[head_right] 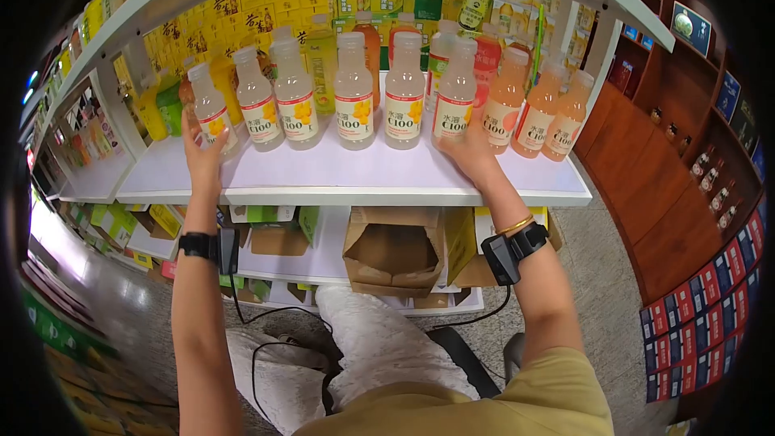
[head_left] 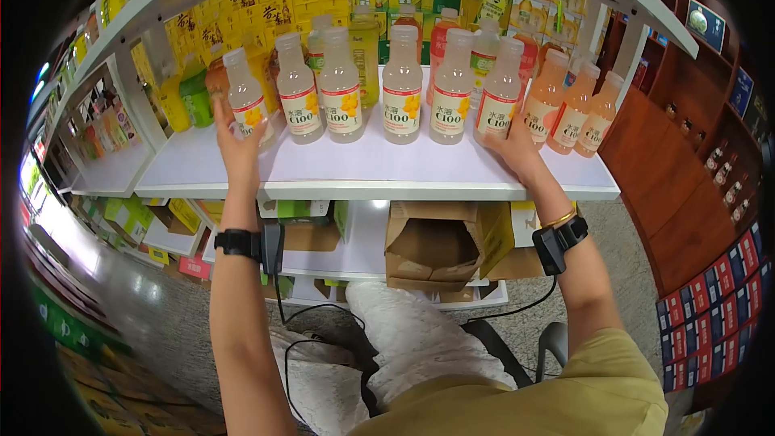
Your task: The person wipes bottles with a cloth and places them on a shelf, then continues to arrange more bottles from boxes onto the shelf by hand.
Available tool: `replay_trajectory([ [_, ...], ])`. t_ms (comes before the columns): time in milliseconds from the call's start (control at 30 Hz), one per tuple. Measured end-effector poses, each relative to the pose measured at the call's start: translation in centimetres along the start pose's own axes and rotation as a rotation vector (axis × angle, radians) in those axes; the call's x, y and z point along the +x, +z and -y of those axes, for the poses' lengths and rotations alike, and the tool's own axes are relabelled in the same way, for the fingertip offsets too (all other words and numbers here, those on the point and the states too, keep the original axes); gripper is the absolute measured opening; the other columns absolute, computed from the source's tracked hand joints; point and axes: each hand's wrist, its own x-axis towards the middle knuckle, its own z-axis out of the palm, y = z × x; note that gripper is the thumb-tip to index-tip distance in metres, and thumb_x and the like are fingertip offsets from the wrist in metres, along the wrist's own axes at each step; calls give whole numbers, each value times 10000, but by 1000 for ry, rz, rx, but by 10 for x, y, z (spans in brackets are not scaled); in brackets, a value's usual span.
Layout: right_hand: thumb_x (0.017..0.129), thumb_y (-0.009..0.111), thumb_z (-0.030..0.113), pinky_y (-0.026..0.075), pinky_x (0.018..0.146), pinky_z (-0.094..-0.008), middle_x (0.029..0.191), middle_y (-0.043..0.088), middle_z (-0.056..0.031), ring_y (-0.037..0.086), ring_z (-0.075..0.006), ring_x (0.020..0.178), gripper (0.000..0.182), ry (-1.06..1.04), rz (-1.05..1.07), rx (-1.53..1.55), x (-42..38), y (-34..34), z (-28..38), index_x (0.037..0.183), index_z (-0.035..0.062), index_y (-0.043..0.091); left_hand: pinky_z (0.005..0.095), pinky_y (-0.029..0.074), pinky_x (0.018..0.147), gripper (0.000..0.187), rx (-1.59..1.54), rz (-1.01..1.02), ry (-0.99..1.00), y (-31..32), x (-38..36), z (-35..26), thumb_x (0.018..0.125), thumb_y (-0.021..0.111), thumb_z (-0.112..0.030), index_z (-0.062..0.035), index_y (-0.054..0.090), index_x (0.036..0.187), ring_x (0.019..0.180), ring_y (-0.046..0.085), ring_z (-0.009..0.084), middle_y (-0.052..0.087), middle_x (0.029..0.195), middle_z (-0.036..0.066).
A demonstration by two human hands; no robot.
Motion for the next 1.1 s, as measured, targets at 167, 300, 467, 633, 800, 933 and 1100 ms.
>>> replay_trajectory([
  [167,829,769,111,458,1045,-366,1317,585,-165,581,-262,1202,707,-87,-20,-128,4,0,-7,1421,-16,404,432,436,1023,612,557,-224,543,15,-53,-43,825,678,58,-66,528,1405,1210,555,319,568,1324,149],
  [300,791,792,171,498,980,-400,1217,645,-231,635,-347,1142,582,-103,-131,-110,10,6,-31,1274,-43,547,447,442,1026,381,120,275,648,75,-118,-99,817,661,76,-50,678,1177,1126,609,347,586,1318,135],
  [467,793,809,218,517,929,-444,1126,645,-295,641,-412,1096,622,-145,-189,-259,21,14,-59,1213,-116,495,420,399,1116,504,193,572,577,157,-157,-147,849,688,15,-162,645,1318,1392,448,399,386,1532,279],
  [633,805,813,212,535,889,-454,1084,650,-313,659,-430,1041,626,-14,-174,-280,8,11,-27,1192,-121,450,457,346,1155,597,138,636,423,195,-150,-121,816,686,48,-191,615,1359,1444,326,467,258,1567,346],
  [800,808,810,191,539,872,-462,1069,655,-310,661,-441,1023,623,15,-190,-327,4,12,-20,1202,-114,436,418,359,1154,634,135,678,461,210,-134,-111,794,668,83,-174,608,1371,1411,399,416,359,1528,264],
  [933,804,812,174,540,868,-465,1072,654,-307,660,-441,1026,621,-20,-191,-334,3,11,-18,1205,-115,435,405,374,1139,594,46,756,338,221,-125,-105,758,644,120,-156,677,1282,1358,446,391,421,1458,214],
  [1100,796,812,126,540,869,-464,1090,650,-302,656,-441,1034,619,-2,-204,-239,2,12,-15,1218,-113,427,440,435,1081,555,59,692,370,228,-128,-107,734,635,157,-166,722,1176,1259,498,399,465,1345,202],
])
